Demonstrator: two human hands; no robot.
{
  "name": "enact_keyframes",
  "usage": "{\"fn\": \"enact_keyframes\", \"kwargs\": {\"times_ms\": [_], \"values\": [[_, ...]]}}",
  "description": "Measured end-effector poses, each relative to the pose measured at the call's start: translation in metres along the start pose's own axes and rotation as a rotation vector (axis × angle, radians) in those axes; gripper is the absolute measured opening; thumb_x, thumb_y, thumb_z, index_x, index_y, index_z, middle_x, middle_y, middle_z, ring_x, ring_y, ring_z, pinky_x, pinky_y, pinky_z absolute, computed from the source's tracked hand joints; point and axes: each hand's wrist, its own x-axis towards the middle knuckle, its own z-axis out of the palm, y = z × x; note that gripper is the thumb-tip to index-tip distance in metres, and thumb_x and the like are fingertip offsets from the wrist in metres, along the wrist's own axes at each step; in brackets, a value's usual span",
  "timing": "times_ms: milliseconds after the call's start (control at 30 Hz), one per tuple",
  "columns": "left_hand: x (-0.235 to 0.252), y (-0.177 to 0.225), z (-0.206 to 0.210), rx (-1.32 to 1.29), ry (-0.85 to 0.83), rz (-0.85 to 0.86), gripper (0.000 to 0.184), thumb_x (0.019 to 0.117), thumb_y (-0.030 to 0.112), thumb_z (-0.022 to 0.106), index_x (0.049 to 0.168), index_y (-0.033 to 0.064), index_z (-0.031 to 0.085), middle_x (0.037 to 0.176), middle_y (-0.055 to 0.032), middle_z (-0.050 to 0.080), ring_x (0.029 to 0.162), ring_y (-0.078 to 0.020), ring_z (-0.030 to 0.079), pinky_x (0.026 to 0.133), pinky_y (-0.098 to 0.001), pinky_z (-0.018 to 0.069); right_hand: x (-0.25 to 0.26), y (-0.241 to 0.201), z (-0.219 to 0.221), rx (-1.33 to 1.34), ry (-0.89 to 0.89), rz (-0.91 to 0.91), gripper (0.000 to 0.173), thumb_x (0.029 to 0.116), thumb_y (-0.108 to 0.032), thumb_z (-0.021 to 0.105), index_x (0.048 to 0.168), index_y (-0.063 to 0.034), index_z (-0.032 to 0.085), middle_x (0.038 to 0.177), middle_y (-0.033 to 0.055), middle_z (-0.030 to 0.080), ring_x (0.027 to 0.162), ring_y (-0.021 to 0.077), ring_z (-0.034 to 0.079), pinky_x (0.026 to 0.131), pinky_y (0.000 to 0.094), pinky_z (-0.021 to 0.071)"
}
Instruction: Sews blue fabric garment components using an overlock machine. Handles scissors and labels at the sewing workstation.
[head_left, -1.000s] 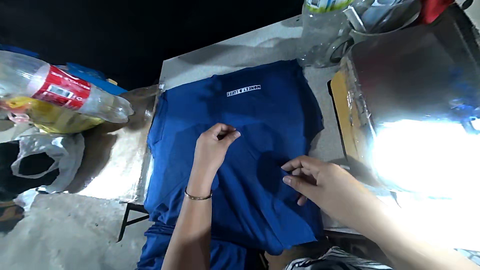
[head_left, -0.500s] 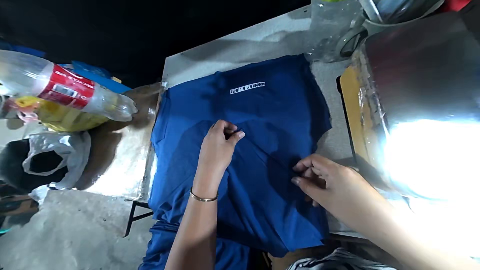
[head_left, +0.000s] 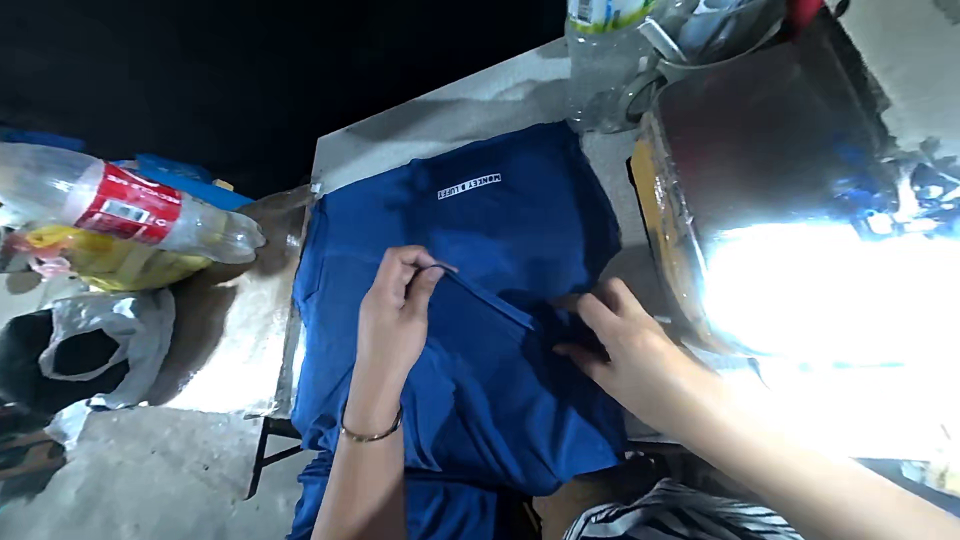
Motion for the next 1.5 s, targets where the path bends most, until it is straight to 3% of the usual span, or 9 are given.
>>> {"fn": "enact_keyframes", "kwargs": {"times_ms": [67,233,367,767,1067,1200,1300,1400,1500], "values": [[-0.011,0.009,-0.003,0.031,0.085,0.082,0.013,0.1040,0.016,0.058,0.115,0.0100,0.058,0.096,0.0088,0.065,0.086,0.0078,0.061,0.078,-0.0116,0.0508,0.003,0.002,0.002,0.014,0.029,-0.101,0.042,0.0850,-0.013,0.077,0.127,-0.0121,0.071,0.116,0.0167,0.055,0.095,0.0224,0.062,0.075,0.0324,0.0566],[-0.020,0.024,-0.009,0.080,0.176,0.057,0.012,0.1033,0.020,0.060,0.114,0.0136,0.059,0.092,0.0129,0.062,0.079,0.0110,0.057,0.071,-0.0073,0.0478,0.002,0.006,-0.001,0.105,0.053,-0.194,0.009,0.0815,-0.015,0.075,0.090,-0.0118,0.073,0.110,0.0075,0.061,0.105,0.0211,0.058,0.087,0.0314,0.0521],[-0.024,0.019,-0.024,0.033,0.162,-0.022,0.022,0.1023,0.019,0.061,0.124,0.0141,0.062,0.100,0.0118,0.068,0.087,0.0074,0.063,0.079,-0.0127,0.0521,-0.004,-0.012,-0.021,0.336,-0.023,0.011,0.012,0.0928,-0.015,0.074,0.104,-0.0125,0.071,0.090,-0.0035,0.069,0.076,0.0014,0.065,0.070,0.0186,0.0563],[-0.024,0.030,-0.038,-0.193,0.210,-0.251,0.014,0.0980,0.016,0.068,0.109,0.0112,0.074,0.098,0.0061,0.074,0.091,-0.0017,0.068,0.084,-0.0217,0.0563,-0.010,-0.013,-0.025,0.145,0.084,-0.074,0.017,0.0936,-0.030,0.068,0.109,-0.0239,0.069,0.093,-0.0141,0.072,0.081,-0.0022,0.068,0.071,0.0209,0.0589],[-0.021,0.022,-0.033,-0.173,0.203,-0.303,0.015,0.1002,0.016,0.064,0.110,0.0089,0.073,0.101,0.0038,0.072,0.093,-0.0019,0.066,0.087,-0.0231,0.0541,-0.006,-0.014,-0.019,0.230,0.115,-0.077,0.014,0.0927,-0.020,0.072,0.105,-0.0155,0.069,0.089,-0.0076,0.071,0.077,-0.0005,0.068,0.070,0.0196,0.0588],[-0.006,0.006,-0.005,0.383,-0.019,-0.122,0.027,0.1026,0.020,0.060,0.121,0.0030,0.069,0.127,-0.0149,0.067,0.123,-0.0325,0.060,0.106,-0.0555,0.0431,0.000,-0.011,-0.011,0.178,0.081,-0.078,0.014,0.0947,-0.013,0.072,0.108,-0.0086,0.069,0.093,0.0010,0.072,0.080,0.0069,0.069,0.075,0.0261,0.0594],[-0.004,0.023,0.015,0.176,-0.326,0.192,0.052,0.1028,0.034,0.057,0.142,-0.0006,0.054,0.149,-0.0154,0.052,0.142,-0.0300,0.046,0.117,-0.0485,0.0372,0.001,-0.015,-0.015,0.173,0.064,-0.102,0.013,0.0933,-0.012,0.072,0.106,-0.0093,0.069,0.090,0.0002,0.072,0.078,0.0058,0.069,0.073,0.0249,0.0588],[0.001,0.039,0.027,-0.121,-0.728,0.161,0.046,0.0891,0.032,0.077,0.122,0.0011,0.067,0.113,-0.0089,0.070,0.108,-0.0140,0.065,0.095,-0.0347,0.0534,-0.002,-0.019,-0.023,0.213,0.018,-0.104,0.013,0.0949,-0.012,0.071,0.108,-0.0116,0.067,0.091,-0.0020,0.071,0.080,0.0040,0.068,0.072,0.0235,0.0578],[0.007,0.057,0.020,-0.039,-0.869,0.062,0.018,0.0911,0.021,0.076,0.088,0.0050,0.069,0.075,-0.0015,0.064,0.068,-0.0073,0.058,0.061,-0.0253,0.0454,-0.010,-0.020,-0.023,0.267,0.103,-0.060,0.012,0.0970,-0.015,0.069,0.106,-0.0103,0.062,0.092,-0.0017,0.066,0.079,0.0034,0.065,0.072,0.0215,0.0569]]}}
